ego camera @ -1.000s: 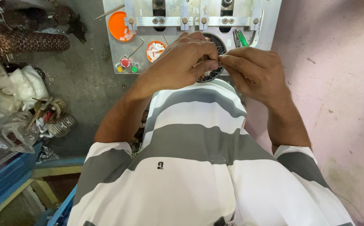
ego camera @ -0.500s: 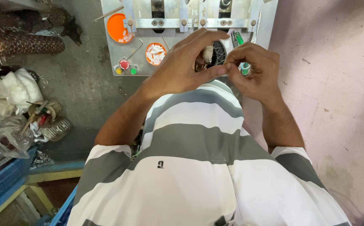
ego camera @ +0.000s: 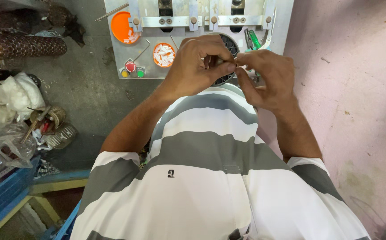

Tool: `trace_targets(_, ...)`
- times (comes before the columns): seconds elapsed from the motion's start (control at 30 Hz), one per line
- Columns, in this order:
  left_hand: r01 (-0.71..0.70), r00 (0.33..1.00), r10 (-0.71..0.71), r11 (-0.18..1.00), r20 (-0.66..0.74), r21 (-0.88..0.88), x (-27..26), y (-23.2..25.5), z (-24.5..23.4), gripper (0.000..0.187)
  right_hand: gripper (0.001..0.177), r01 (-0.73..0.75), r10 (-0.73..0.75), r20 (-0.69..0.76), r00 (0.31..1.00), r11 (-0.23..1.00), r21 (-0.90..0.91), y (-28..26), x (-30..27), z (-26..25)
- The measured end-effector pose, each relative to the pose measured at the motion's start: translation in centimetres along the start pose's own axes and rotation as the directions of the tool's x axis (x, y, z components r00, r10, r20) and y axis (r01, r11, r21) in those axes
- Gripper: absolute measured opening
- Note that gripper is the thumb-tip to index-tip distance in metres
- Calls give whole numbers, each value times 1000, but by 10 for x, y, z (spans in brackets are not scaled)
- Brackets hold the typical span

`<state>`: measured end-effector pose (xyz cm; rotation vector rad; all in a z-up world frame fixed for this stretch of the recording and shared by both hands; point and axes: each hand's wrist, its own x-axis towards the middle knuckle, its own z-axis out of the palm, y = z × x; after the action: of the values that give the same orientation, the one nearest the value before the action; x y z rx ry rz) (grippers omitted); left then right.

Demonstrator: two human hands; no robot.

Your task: The person works on a motor stator, using a screwdriver to adjust copper windings and a pair of scissors to trim wires. They manipulate the stator by hand, rotating it to access different sections while performing the repair.

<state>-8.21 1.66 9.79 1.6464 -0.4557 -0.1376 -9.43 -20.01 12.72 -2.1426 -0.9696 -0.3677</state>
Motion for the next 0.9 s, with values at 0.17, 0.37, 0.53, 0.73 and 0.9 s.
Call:
trace_targets(0.17,86,995,-77,986,68,-145,2,-8,-3,11,18,226,-213,79,974,943,-242,-1,5,-4)
trace_targets(0.37,68,988,-46,986,145,-152,3,-4,-11,14,16,281,-274,65,960,919,-276,9,-3,-4)
trace_targets(0.53,-123,992,120,988,35,97,-3,9,-7,9,17,155,-150,43,988,960,-231,14,-7,0)
trace_targets(0.73,-239,963,264,931,-58,276,-6,13,-1,11,18,2,8,61,998,987,-163,4,-6,0)
trace_targets(0.9,-292,950,313,899,-12,327,-2,10,-3,15,20,-7,13,45,999,993,-121,-3,-1,0)
